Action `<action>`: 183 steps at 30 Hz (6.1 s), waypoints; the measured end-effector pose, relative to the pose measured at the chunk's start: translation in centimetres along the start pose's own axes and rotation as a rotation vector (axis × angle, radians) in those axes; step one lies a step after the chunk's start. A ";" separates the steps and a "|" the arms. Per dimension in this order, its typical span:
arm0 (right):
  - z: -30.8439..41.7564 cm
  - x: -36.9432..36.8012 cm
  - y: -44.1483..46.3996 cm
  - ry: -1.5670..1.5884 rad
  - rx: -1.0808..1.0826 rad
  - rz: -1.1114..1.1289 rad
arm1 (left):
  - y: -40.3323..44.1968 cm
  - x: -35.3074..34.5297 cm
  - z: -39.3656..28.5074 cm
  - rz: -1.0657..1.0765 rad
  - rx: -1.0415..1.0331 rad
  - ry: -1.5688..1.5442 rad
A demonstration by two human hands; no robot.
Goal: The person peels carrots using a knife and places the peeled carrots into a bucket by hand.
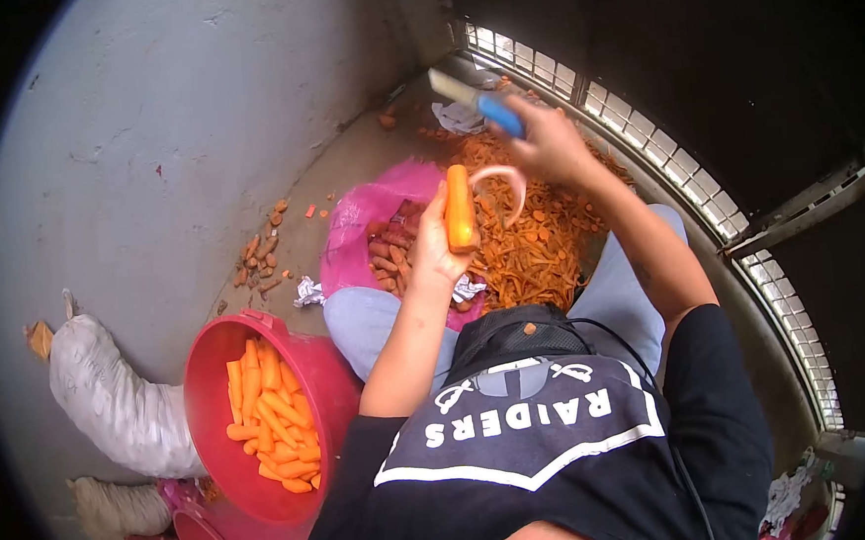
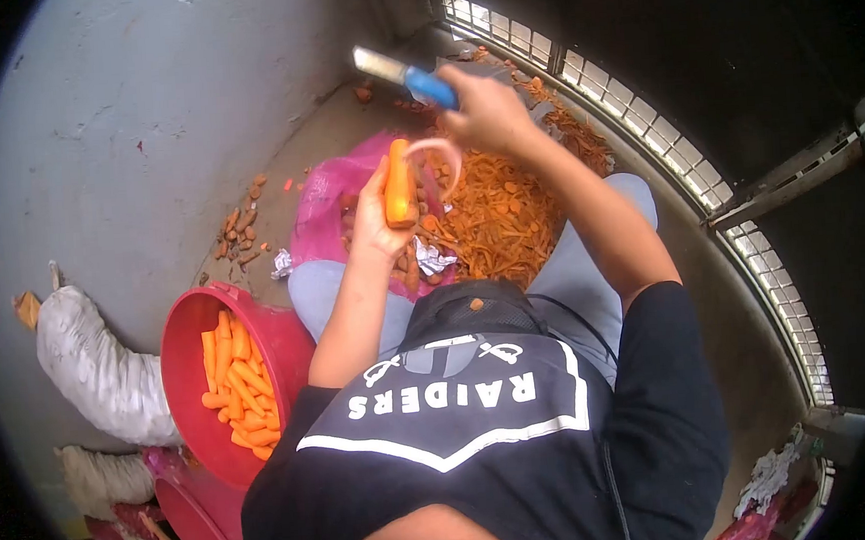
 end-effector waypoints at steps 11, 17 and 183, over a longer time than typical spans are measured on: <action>1.1 -1.6 -1.9 -0.083 0.198 -0.009 | 1.2 -1.4 0.7 -0.127 -0.131 0.171; -1.6 -1.9 -0.7 -0.068 0.110 -0.031 | 1.3 -1.1 2.1 -0.245 -0.110 0.253; -5.2 0.0 0.3 -0.325 -0.032 -0.031 | -4.4 -0.7 2.6 -0.046 0.052 0.542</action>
Point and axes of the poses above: each hand's wrist, its own y-axis towards the middle knuckle, its own x-axis out of the back of the hand, z = x × y, the point moved 5 cm from there along y, towards the middle knuckle, and after that the axes turned 9 degrees about -z, right-handed, at the moved point
